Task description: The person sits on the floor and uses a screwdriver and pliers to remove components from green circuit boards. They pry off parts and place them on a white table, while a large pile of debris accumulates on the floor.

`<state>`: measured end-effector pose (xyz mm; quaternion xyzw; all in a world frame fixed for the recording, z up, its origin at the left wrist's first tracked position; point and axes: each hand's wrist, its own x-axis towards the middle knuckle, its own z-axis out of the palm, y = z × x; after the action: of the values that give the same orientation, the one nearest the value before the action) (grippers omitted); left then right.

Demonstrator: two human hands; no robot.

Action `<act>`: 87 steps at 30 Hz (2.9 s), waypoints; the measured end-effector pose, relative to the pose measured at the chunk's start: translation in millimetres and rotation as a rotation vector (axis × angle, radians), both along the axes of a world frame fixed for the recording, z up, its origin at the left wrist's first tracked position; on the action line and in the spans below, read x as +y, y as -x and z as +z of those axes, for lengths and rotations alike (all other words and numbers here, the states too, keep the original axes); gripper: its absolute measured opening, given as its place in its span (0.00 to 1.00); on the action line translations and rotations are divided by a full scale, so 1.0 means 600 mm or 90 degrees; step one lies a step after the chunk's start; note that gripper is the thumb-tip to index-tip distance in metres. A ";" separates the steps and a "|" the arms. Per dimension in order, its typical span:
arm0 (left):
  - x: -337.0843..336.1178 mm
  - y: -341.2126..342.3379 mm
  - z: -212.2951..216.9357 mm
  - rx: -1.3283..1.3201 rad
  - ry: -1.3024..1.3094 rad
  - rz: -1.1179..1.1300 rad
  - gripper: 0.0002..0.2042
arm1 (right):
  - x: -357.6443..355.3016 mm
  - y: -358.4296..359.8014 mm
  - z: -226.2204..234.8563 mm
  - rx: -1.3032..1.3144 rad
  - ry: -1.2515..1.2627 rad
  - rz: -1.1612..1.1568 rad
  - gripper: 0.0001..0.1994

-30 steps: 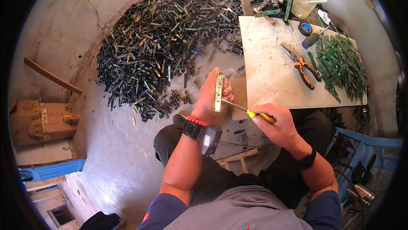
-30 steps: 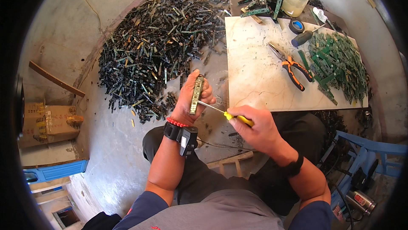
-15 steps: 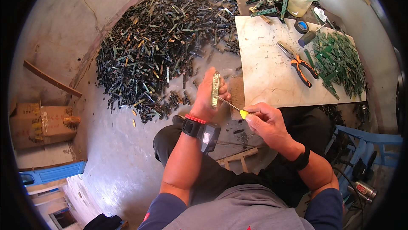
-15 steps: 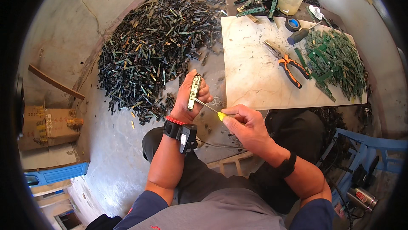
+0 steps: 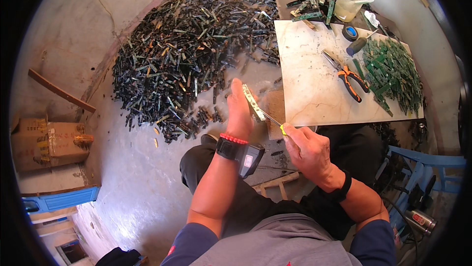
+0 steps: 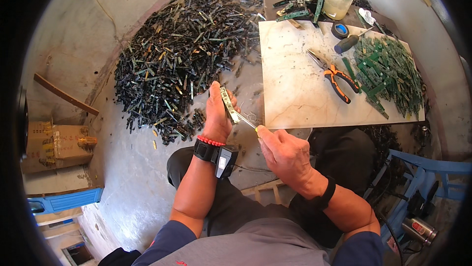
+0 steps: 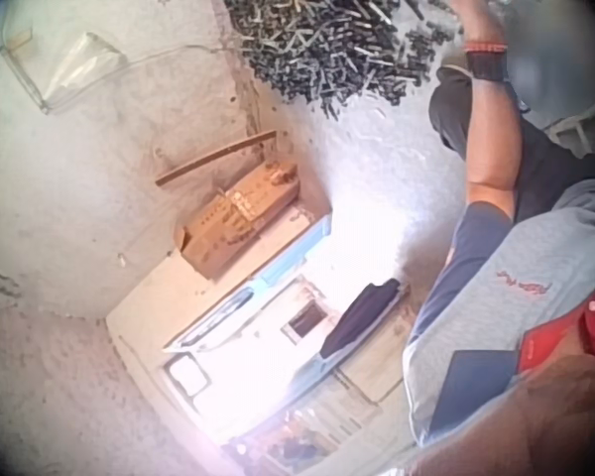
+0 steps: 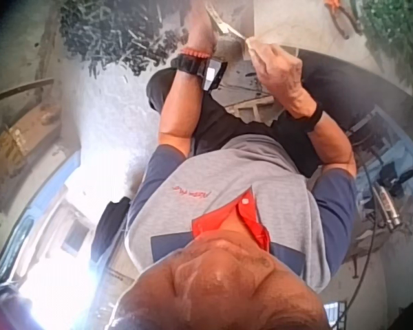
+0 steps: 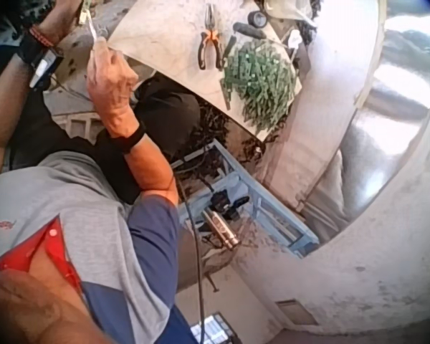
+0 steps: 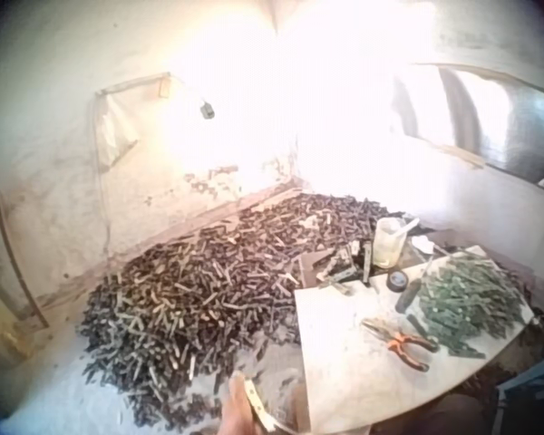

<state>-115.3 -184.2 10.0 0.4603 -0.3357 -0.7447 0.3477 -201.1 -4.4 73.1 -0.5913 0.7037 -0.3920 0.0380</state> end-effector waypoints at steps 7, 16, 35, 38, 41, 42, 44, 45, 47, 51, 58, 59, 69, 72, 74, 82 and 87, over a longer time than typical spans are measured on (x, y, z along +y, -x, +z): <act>-0.002 -0.004 -0.006 -0.048 0.021 0.005 0.25 | -0.011 -0.007 -0.016 -0.292 0.020 0.003 0.10; -0.006 -0.012 0.002 -0.069 0.044 -0.005 0.25 | -0.010 0.007 -0.010 -0.694 -0.126 0.051 0.10; 0.024 -0.009 0.051 -0.070 0.044 -0.077 0.25 | -0.012 0.028 0.018 -0.369 -0.103 0.037 0.10; 0.020 -0.013 0.043 -0.059 0.055 -0.091 0.24 | -0.015 0.030 0.020 -0.322 -0.080 0.056 0.10; 0.019 -0.013 0.043 -0.052 0.031 -0.088 0.24 | -0.015 0.032 0.024 -0.315 -0.092 0.065 0.10; 0.021 -0.010 0.053 -0.043 0.008 -0.070 0.24 | -0.014 0.034 0.026 -0.317 -0.102 0.066 0.10; 0.017 -0.007 0.055 -0.029 -0.014 -0.034 0.24 | -0.009 0.041 0.030 -0.523 -0.157 0.085 0.10; 0.010 -0.008 0.053 -0.025 -0.014 -0.015 0.24 | -0.006 0.043 0.031 -0.627 -0.185 0.094 0.10; 0.009 -0.008 0.055 -0.045 0.015 -0.009 0.24 | -0.007 0.045 0.028 -0.575 -0.175 0.099 0.10; 0.017 -0.001 0.047 -0.056 0.035 -0.010 0.24 | -0.010 0.045 0.009 -0.338 -0.119 0.064 0.09; 0.029 0.008 0.055 -0.043 0.018 -0.041 0.24 | -0.014 0.025 0.000 -0.465 -0.019 -0.042 0.13; 0.024 0.008 0.051 -0.024 -0.038 -0.015 0.24 | -0.018 0.022 0.008 -0.474 -0.013 -0.041 0.15; 0.052 0.010 0.068 -0.006 -0.045 -0.153 0.23 | -0.047 0.020 0.017 -0.449 -0.081 0.120 0.22; 0.053 0.003 0.068 0.013 -0.023 -0.170 0.23 | -0.048 0.019 0.024 -0.675 -0.081 0.174 0.19; 0.055 0.005 0.067 0.008 -0.032 -0.148 0.23 | -0.049 0.026 0.023 -0.695 -0.099 0.175 0.18; 0.046 0.015 0.044 0.129 -0.158 -0.109 0.24 | -0.048 0.014 0.017 -0.673 -0.070 0.157 0.16; 0.046 0.010 0.043 0.261 -0.205 -0.166 0.26 | -0.048 -0.003 0.008 -0.655 -0.050 0.127 0.16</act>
<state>-121.2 -156.4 36.0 0.3024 -0.1920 -0.9043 0.2323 -199.2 -33.5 78.1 -0.3844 0.5484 -0.5997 0.4380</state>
